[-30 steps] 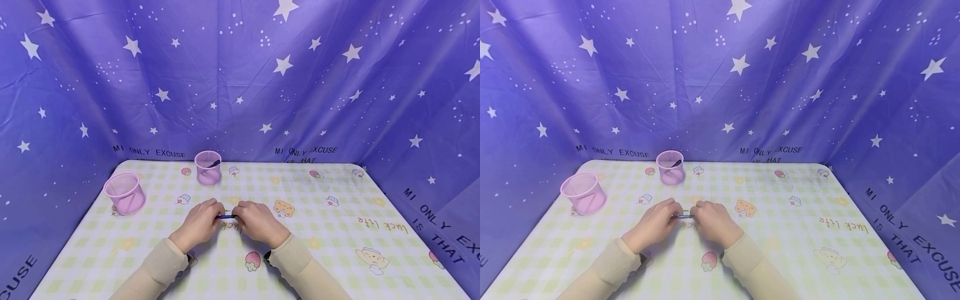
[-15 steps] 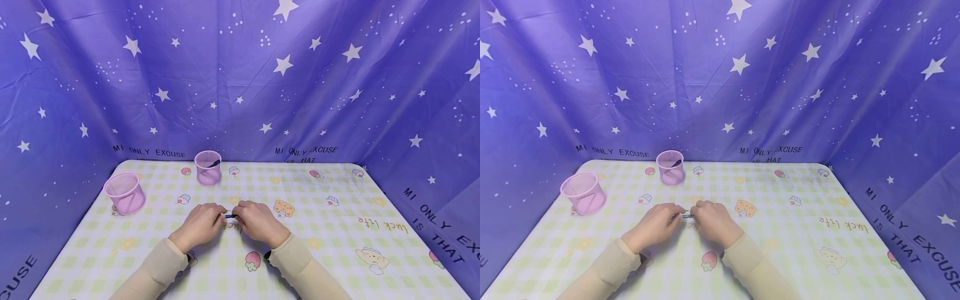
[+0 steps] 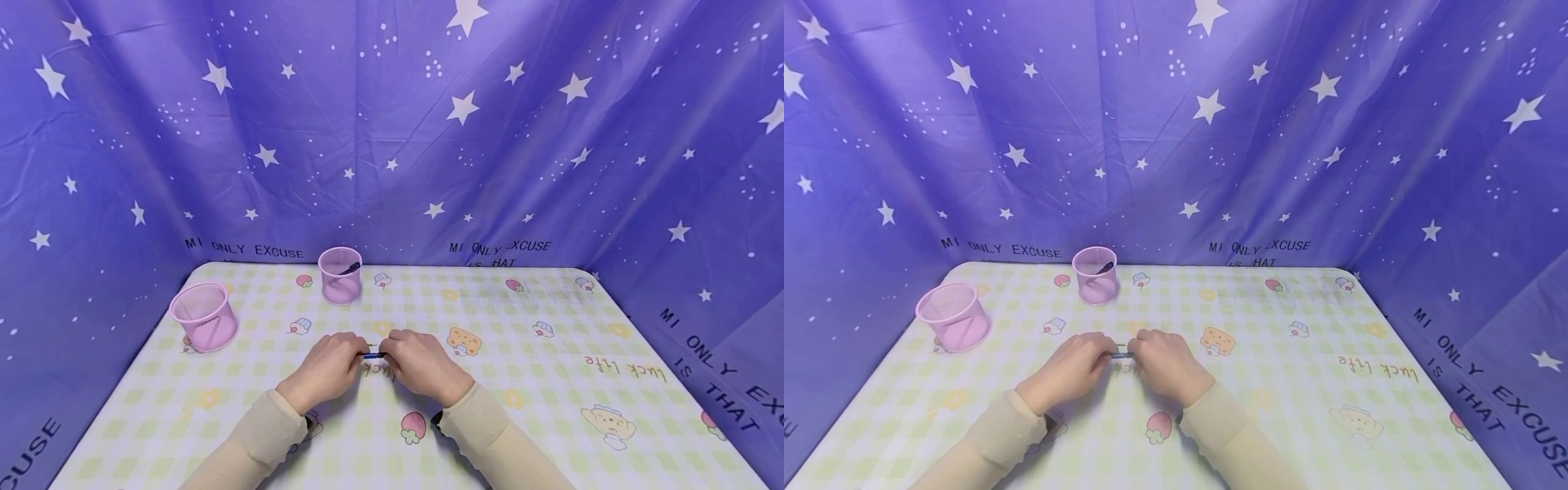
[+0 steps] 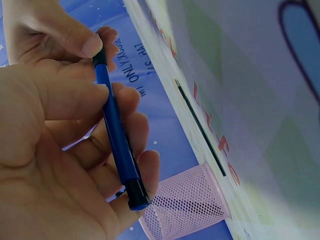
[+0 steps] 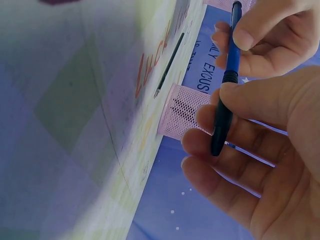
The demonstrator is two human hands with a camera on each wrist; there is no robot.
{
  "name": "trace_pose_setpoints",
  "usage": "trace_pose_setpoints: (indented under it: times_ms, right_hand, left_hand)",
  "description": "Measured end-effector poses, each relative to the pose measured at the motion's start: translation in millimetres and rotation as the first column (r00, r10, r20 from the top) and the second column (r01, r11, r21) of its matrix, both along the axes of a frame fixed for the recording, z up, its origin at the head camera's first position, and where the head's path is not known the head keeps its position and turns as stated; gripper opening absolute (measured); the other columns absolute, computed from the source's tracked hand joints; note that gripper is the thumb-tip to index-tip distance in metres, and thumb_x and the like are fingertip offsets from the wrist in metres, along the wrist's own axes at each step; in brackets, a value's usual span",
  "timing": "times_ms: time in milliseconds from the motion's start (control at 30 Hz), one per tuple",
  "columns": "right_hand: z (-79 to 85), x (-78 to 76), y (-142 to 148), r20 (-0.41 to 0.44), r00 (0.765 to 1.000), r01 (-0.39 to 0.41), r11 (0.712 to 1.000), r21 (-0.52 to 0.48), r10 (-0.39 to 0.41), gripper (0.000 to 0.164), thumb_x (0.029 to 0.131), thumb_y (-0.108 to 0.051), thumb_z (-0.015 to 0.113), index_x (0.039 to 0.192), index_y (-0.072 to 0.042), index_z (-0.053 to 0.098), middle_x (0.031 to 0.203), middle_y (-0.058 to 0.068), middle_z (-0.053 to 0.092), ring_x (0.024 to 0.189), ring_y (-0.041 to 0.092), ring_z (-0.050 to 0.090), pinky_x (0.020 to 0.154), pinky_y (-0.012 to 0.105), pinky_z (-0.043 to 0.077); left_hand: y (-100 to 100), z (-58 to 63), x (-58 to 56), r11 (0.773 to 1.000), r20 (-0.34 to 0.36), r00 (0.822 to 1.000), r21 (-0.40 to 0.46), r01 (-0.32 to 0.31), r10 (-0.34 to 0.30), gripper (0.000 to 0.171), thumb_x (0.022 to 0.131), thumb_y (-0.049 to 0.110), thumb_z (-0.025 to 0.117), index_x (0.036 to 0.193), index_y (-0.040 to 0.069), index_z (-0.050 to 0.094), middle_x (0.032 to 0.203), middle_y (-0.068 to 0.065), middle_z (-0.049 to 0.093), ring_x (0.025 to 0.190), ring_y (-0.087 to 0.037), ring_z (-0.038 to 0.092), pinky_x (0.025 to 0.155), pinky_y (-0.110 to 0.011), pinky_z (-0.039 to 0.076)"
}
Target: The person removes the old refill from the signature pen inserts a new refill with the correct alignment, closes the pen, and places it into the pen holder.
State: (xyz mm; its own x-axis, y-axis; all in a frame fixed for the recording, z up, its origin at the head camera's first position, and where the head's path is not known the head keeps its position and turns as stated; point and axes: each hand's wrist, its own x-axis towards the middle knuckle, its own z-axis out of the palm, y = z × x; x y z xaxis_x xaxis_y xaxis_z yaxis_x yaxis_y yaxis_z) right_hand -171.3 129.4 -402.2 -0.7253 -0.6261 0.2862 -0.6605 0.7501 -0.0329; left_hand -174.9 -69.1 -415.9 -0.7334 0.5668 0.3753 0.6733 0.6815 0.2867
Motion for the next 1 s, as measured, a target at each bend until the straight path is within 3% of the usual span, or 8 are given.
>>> trace_pose_setpoints:
  times_ms: [300, 767, 1000]
  right_hand:
    - [-1.4, -0.2, 0.9, -0.023, 1.0, -0.016, 1.0, -0.013, 0.015, 0.009, 0.081, -0.011, 0.07, 0.081, -0.019, 0.065, 0.075, -0.009, 0.053, 0.065, 0.01, 0.053, 0.053, 0.027, 0.044]
    - [-1.7, 0.0, 0.4, -0.012, 1.0, -0.016, 1.0, -0.013, 0.016, 0.008, 0.082, -0.011, 0.07, 0.083, -0.019, 0.066, 0.076, -0.009, 0.054, 0.067, 0.009, 0.054, 0.054, 0.027, 0.045]
    - [-1.4, 0.0, 0.4, -0.023, 1.0, -0.01, 1.0, -0.001, 0.01, 0.008, 0.082, -0.012, 0.07, 0.083, -0.019, 0.066, 0.076, -0.009, 0.054, 0.067, 0.01, 0.055, 0.053, 0.028, 0.045]
  left_hand:
    - [-0.3, -0.7, -1.0, 0.999, 0.0, 1.0, 0.043, 0.003, -0.003, 0.016, 0.079, 0.0, 0.066, 0.082, 0.015, 0.065, 0.073, 0.009, 0.052, 0.067, -0.01, 0.049, 0.063, -0.029, 0.044]
    - [-0.6, 0.6, 0.7, 0.998, 0.017, 1.0, 0.066, -0.016, 0.015, 0.022, 0.074, 0.0, 0.072, 0.082, 0.018, 0.062, 0.072, 0.01, 0.048, 0.064, -0.006, 0.046, 0.059, -0.024, 0.041]
    - [0.6, -1.1, 1.5, 0.997, 0.035, 0.999, 0.06, -0.042, 0.04, 0.01, 0.083, 0.012, 0.07, 0.093, 0.014, 0.067, 0.076, 0.009, 0.051, 0.065, -0.007, 0.049, 0.06, -0.027, 0.044]
